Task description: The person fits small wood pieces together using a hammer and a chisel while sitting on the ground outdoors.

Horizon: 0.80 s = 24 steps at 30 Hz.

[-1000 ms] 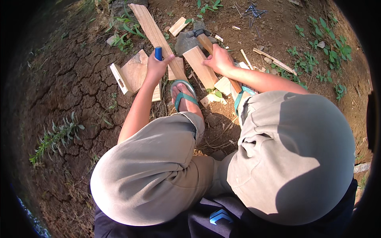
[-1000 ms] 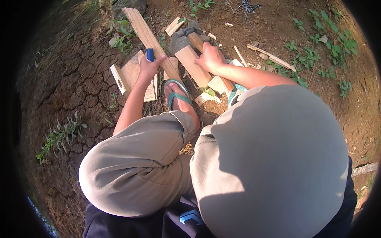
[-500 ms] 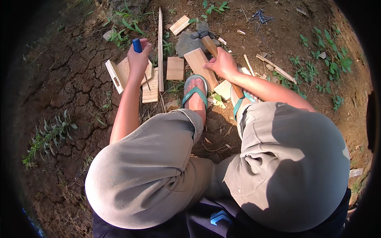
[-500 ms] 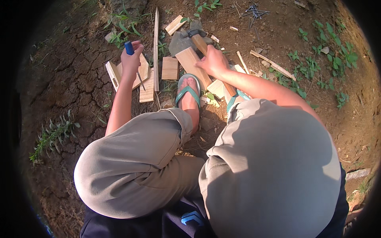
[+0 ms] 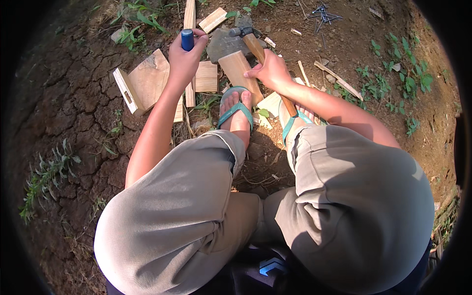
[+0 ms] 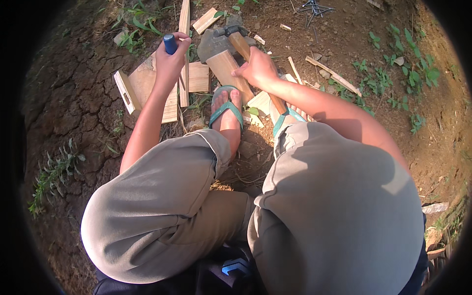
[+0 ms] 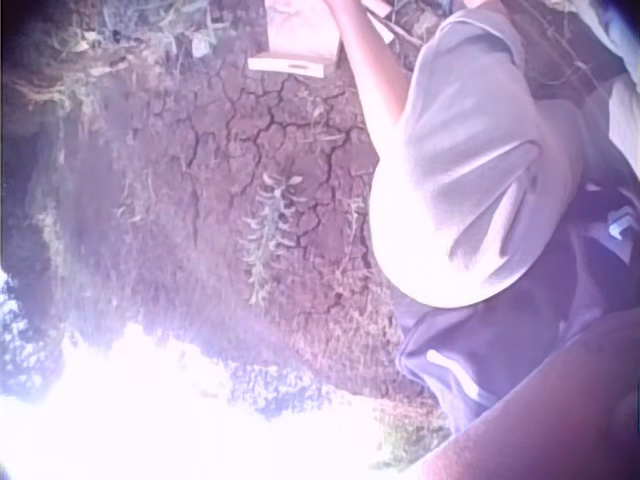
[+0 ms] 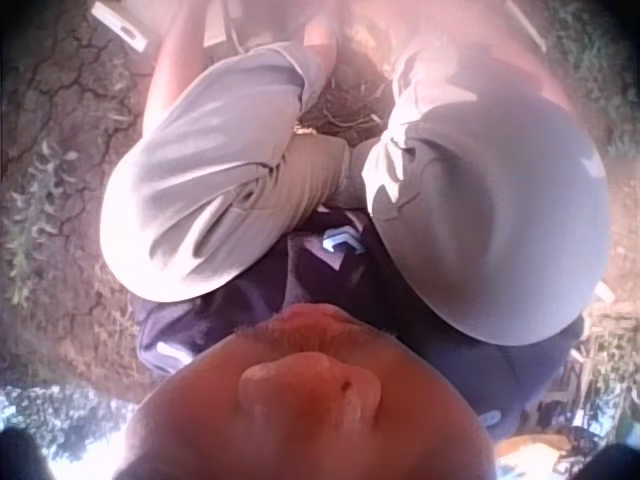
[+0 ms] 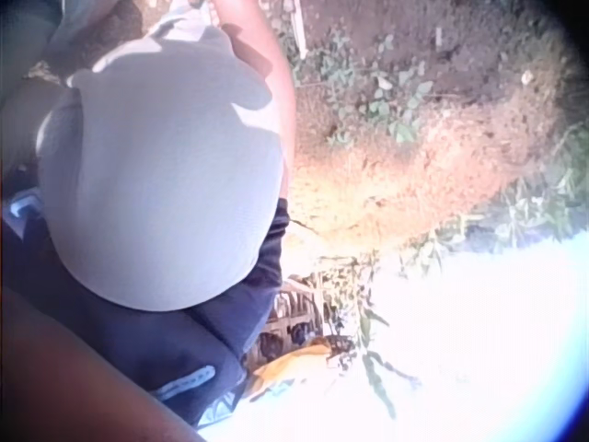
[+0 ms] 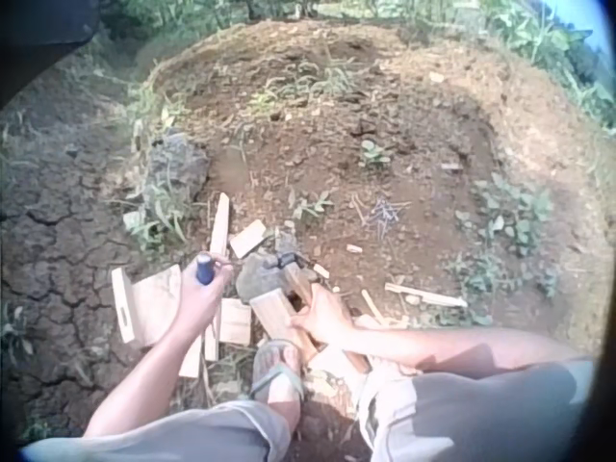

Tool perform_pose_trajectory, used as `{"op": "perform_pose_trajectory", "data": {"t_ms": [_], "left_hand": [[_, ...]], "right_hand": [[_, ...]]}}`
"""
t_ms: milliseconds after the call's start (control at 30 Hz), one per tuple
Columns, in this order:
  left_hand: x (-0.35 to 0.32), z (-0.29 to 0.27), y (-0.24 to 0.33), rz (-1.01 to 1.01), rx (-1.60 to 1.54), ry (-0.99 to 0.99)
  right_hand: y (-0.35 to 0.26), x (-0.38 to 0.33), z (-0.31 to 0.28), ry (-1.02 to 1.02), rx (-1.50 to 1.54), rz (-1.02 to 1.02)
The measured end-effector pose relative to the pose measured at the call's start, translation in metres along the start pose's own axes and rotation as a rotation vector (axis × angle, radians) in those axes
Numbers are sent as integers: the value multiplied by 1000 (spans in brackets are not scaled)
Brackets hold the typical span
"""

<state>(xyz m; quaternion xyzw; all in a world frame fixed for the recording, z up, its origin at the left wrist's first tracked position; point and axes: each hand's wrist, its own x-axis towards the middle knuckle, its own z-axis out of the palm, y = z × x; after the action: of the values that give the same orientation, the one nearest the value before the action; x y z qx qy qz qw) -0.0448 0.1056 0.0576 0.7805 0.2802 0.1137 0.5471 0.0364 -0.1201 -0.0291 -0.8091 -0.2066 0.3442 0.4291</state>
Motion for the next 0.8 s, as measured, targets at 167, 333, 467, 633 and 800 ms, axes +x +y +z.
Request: {"op": "perform_pose_trajectory", "data": {"t_ms": [167,333,467,633,800], "left_hand": [[9,11,36,-7,-135,-59],[33,25,59,45,-239,-147],[37,72,92,35,-486,-31],[36,80,97,26,-287,-118],[44,91,49,-115,-633,-194]], "right_hand": [[-21,-3,-54,-21,-134,28],[-89,6,-172,-254,-507,23],[-120,36,-232,-304,-722,29],[-145,64,-221,-207,-583,72],[-152,83,-201,26,-555,-29]]}}
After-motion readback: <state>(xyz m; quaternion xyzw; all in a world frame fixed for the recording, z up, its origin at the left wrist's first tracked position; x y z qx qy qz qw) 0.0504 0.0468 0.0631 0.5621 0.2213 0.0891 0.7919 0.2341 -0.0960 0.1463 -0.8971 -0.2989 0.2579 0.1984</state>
